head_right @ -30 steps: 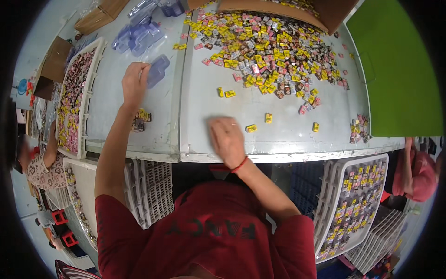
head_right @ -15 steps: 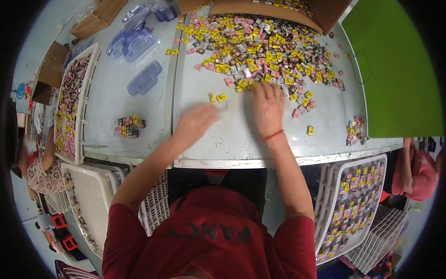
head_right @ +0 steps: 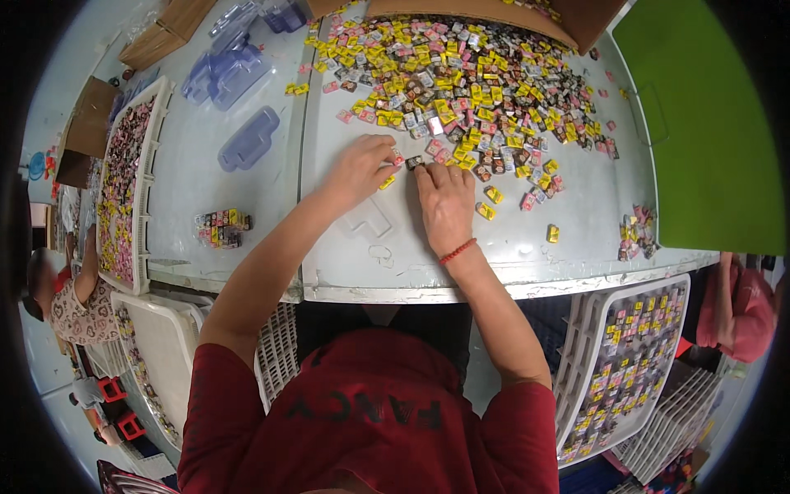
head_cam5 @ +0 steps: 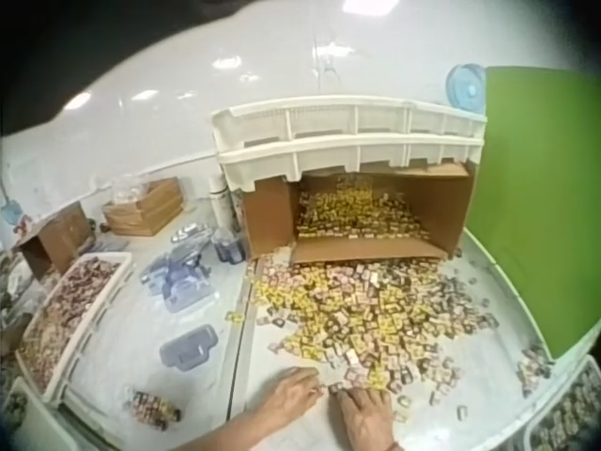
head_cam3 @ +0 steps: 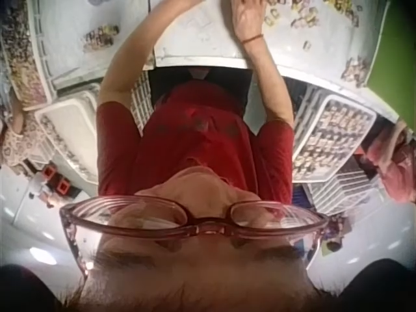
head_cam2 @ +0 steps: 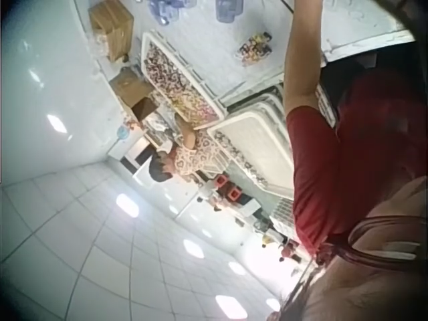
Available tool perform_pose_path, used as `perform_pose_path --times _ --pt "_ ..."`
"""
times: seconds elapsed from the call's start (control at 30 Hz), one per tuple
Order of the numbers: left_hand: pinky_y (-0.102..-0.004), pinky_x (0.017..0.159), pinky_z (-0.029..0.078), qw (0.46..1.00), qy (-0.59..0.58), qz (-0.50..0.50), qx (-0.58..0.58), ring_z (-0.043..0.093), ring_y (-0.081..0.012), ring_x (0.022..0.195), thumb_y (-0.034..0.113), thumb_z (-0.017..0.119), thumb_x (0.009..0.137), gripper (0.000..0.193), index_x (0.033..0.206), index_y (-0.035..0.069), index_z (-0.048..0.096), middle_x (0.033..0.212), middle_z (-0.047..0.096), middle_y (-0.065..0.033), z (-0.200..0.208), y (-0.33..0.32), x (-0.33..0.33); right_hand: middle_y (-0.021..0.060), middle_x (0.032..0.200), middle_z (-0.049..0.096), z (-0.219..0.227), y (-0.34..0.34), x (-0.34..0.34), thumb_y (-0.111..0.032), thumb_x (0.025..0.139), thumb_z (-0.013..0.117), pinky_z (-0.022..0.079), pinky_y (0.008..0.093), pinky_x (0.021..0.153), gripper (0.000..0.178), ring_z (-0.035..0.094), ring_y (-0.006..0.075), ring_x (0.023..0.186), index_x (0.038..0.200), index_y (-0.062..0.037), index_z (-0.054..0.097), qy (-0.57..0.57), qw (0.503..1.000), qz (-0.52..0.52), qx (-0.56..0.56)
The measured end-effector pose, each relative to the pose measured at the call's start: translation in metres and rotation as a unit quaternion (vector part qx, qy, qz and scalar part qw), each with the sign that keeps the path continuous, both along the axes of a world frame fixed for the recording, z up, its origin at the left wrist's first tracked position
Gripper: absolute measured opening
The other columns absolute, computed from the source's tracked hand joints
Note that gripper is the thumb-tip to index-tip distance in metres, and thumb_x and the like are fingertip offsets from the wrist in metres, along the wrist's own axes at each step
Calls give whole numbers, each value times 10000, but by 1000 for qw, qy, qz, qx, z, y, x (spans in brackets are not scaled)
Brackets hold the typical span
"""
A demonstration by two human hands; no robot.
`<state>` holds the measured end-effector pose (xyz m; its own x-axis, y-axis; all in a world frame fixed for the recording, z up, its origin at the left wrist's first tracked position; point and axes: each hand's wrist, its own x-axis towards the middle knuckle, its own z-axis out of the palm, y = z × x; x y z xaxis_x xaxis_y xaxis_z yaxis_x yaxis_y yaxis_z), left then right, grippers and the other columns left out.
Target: Placing small toy pieces into plastic packaging cards on an assembly table.
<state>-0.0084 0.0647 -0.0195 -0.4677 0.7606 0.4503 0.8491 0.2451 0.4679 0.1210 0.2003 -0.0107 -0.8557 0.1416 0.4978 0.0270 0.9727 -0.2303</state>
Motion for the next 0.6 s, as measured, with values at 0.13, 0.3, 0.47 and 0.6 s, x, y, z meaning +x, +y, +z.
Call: perform_pose_path --times 0.13,0.3,0.47,0.6 --pt "-399 758 473 999 -18 12 -37 568 -311 862 128 710 753 162 869 43 635 876 590 -118 3 5 -3 126 930 646 5 16 -5 -62 829 638 486 398 717 195 620 316 811 1022 -51 658 24 989 -17 -146" --pt "-410 726 495 998 -11 53 -37 591 -303 848 107 692 773 127 837 28 616 857 598 -121 1 2 -9 137 840 613 9 30 4 -44 845 631 477 354 613 173 608 298 696 1016 -49 651 11 975 -20 -223" --pt "-378 725 471 989 -129 75 -20 582 -284 849 173 705 784 168 852 36 636 849 596 -116 5 27 -1 126 779 574 5 31 15 -37 858 614 438 346 575 144 554 257 620 999 -41 647 -12 968 -47 -246" --pt "-369 732 475 999 -41 -2 1 586 -278 859 149 714 777 164 857 32 633 886 616 -104 -3 28 2 124 789 569 5 37 14 -42 866 607 436 336 573 131 547 248 613 991 -34 644 8 965 -47 -259"
